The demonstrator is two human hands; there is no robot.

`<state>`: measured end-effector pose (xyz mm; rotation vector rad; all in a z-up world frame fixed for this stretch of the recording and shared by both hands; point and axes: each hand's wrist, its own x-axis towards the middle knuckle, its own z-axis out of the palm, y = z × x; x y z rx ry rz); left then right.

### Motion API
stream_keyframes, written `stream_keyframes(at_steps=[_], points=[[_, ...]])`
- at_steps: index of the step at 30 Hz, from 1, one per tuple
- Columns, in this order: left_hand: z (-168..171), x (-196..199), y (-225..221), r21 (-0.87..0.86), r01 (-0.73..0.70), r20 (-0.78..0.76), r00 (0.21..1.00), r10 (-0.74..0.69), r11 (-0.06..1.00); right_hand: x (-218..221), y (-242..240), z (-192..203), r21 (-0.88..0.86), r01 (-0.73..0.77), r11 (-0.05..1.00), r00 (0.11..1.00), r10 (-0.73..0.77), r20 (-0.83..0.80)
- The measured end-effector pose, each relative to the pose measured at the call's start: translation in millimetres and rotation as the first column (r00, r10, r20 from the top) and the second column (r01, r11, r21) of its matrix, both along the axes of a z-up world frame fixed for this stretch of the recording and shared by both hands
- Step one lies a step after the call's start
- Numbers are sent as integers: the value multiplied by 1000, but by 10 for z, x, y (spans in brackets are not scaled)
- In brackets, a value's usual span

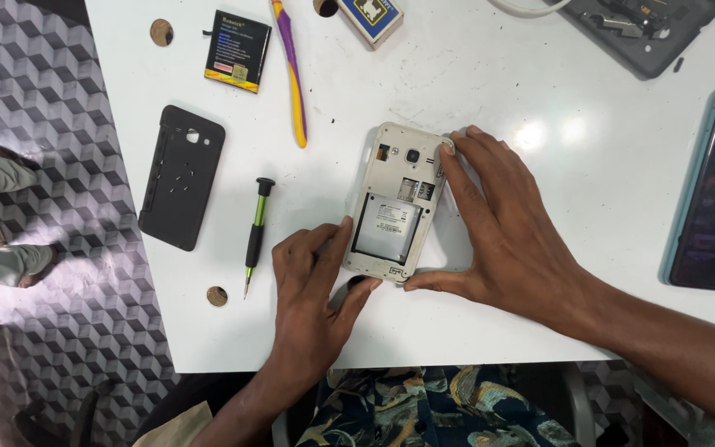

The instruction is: The person disassembles a smartphone by removing screws and detaching the motherboard. They then use a brush to clean the motherboard and the phone's internal frame before setting the components aside.

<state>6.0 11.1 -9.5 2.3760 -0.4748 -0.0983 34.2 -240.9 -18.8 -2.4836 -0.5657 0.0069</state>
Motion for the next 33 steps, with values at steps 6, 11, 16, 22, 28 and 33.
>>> stream_keyframes(at_steps=[6,11,16,22,28,33], points=[[-12,-7,-4,47,5,-19,1000,-4,999,-11,-16,-18,-6,-4,1000,1000,4,-7],[-14,1,-12,58,14,-10,1000,-13,998,-11,-18,-21,-5,-5,1000,1000,5,4],[-1,-3,-16,60,11,-14,1000,-11,998,-14,-16,-19,-11,-2,1000,1000,2,1],[20,-2,0,25,9,-19,1000,-9,1000,-17,-14,-14,7,-7,1000,1000,7,10],[18,-22,64,-76,12,-38,999,-15,997,-31,-47,-3,134,-32,990,998,24,63],[-22,-73,108,-210,71,78,995,-56,975,-8,-90,-17,257,-81,963,991,51,122]])
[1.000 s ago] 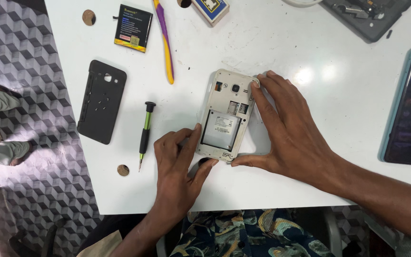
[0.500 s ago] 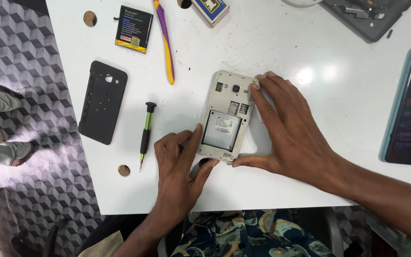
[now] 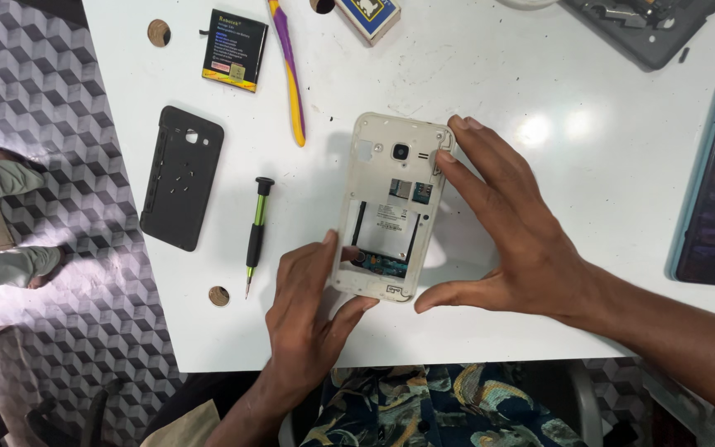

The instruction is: The person disassembles a smartphone by removing screws and detaching the motherboard. They then use a brush to clean the motherboard and the phone's internal frame before setting the components aside.

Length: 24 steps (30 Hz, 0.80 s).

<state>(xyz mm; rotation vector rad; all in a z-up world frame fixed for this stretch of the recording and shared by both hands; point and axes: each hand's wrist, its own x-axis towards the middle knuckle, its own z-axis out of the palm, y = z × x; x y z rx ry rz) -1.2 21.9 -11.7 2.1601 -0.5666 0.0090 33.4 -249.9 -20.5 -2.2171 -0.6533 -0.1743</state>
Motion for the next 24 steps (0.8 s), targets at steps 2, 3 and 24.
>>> stream_keyframes(at_steps=[2,3,24], points=[[-14,-24,2,-95,-19,-43,999,15,995,13,-23,-11,26,-4,1000,1000,4,-9],[-19,-30,1,-142,-31,-64,998,22,989,20,-31,-15,39,-7,999,1000,7,-13],[67,48,125,311,-326,131,945,299,893,123,-113,97,9,158,987,980,-155,-122]])
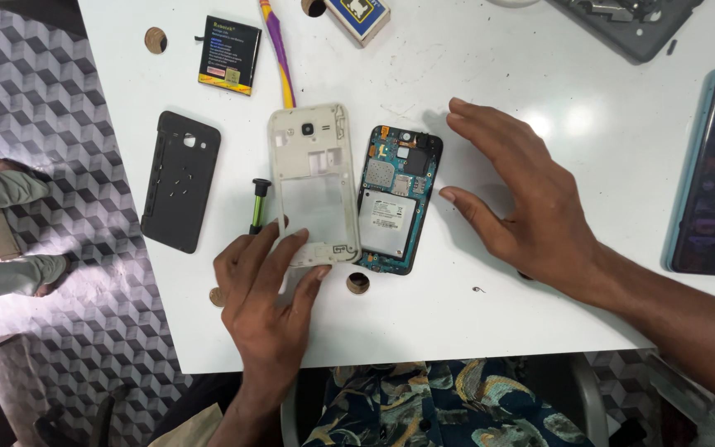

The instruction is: The person disassembles a smartphone by removing screws and detaching the motherboard. They then use a brush to clean the motherboard and the phone's internal frame before setting the components aside.

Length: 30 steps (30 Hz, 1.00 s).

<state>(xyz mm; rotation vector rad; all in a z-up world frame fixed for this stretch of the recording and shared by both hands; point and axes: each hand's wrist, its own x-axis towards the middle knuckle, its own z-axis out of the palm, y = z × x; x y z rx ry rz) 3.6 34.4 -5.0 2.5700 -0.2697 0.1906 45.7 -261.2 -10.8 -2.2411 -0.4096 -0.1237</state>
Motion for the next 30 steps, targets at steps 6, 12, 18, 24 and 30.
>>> stream_keyframes(at_steps=[6,12,18,24,30], points=[[73,34,32,59,38,-41,999,-36,997,-6,38,-40,-101,-113,988,988,123,96],[162,72,180,144,38,-54,998,-30,989,-39,80,-20,-131,-187,974,972,203,119],[167,90,204,133,63,-107,993,-49,989,-64,129,2,-195,-236,952,962,257,95],[202,112,257,-31,40,-72,996,-42,999,-69,125,8,-180,-228,957,965,247,91],[217,80,321,-174,-109,35,993,117,979,-55,109,42,-202,-218,955,971,233,51]])
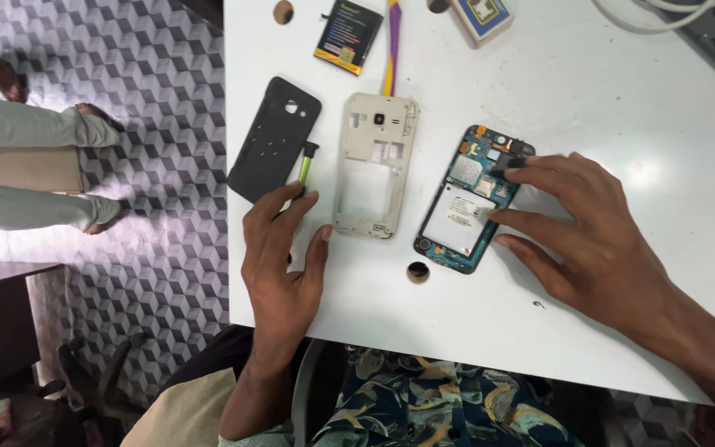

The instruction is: The person disassembles a smartphone by removing screws and detaching the motherboard. They then use a brush to clean the motherboard and the phone's internal frame before setting the components aside.

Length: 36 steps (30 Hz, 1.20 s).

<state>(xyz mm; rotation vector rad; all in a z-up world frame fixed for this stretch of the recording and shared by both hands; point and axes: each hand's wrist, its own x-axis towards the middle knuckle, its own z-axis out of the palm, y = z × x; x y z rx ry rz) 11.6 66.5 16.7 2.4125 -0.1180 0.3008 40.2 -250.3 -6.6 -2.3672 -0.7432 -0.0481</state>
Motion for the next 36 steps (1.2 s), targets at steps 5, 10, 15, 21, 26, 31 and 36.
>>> stream_keyframes(at_steps=[5,10,15,21,26,31,36], points=[[37,-92,-49,26,45,97,994,-48,999,15,-22,-17,-2,44,999,999,-44,-1],[-6,-98,-366,174,533,-10,842,-540,828,16,-41,-20,33,66,997,998,-66,4],[-19,-10,-632,199,674,-185,739,-648,711,28,-42,32,12,120,993,991,-119,-52],[16,-44,-758,172,707,-211,707,-675,686,44,-65,48,8,142,990,990,-142,-14],[-5,-43,-860,183,733,-175,680,-712,655,16,-89,77,59,262,963,962,-257,-88],[0,-28,-889,213,764,-177,644,-745,609,28,-140,63,65,284,957,959,-282,-40],[6,-27,-870,150,752,-201,659,-724,642,24,-177,36,55,307,950,951,-304,-52]])
